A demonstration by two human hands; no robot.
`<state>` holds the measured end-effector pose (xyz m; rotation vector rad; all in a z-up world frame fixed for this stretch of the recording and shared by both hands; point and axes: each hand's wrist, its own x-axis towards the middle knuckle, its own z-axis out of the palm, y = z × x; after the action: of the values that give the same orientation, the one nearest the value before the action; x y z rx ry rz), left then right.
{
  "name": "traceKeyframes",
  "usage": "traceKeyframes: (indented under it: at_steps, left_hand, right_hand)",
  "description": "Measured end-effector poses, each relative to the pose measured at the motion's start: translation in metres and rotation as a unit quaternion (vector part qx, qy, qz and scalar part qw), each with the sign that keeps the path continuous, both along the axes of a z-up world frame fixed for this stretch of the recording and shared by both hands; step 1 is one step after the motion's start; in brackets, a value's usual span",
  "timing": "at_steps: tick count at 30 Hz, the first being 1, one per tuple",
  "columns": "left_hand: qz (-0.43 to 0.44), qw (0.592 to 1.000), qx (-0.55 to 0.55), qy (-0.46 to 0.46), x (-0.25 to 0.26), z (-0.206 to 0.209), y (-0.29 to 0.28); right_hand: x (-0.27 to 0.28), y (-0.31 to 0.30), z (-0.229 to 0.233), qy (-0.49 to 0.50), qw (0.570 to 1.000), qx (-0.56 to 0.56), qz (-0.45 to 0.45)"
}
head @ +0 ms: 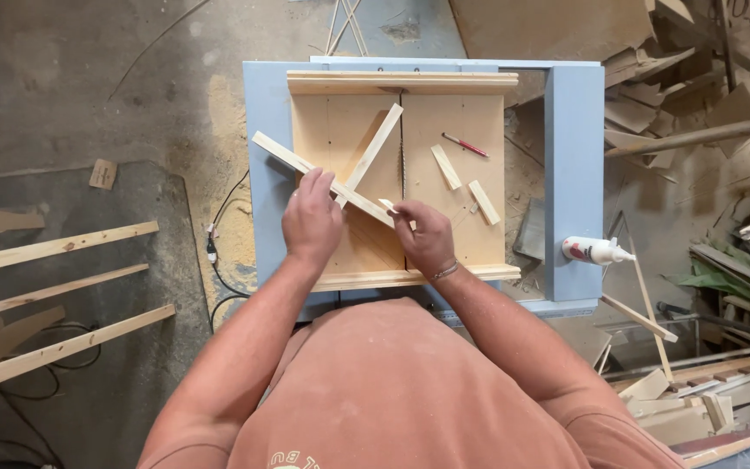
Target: Apply wood glue to wooden strips and assemble them into a cross shape.
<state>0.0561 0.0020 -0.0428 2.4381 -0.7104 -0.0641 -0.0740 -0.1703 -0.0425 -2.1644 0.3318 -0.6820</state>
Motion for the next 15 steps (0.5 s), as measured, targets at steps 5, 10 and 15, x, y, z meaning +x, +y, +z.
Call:
traceKeyframes:
  at_steps: [5, 10, 15]
  left_hand:
    - [-0.008, 0.998, 0.032, -0.046, 0.008, -0.015, -0.005]
    - [0.017, 0.998, 0.024, -0.062, 0.010, -0.055, -0.002]
    - [-0.010, 0.995, 0.023, -0.096, 0.016, -0.065, 0.000]
  right_hand:
    - [0.007, 0.006, 0.005, 0.033, 0.995, 0.091, -0.022]
    - [0.004, 0.008, -0.004, 0.071, 0.969, 0.232, -0.051]
    - [0.007, 0.005, 0.004, 0.065, 0.945, 0.313, -0.066]
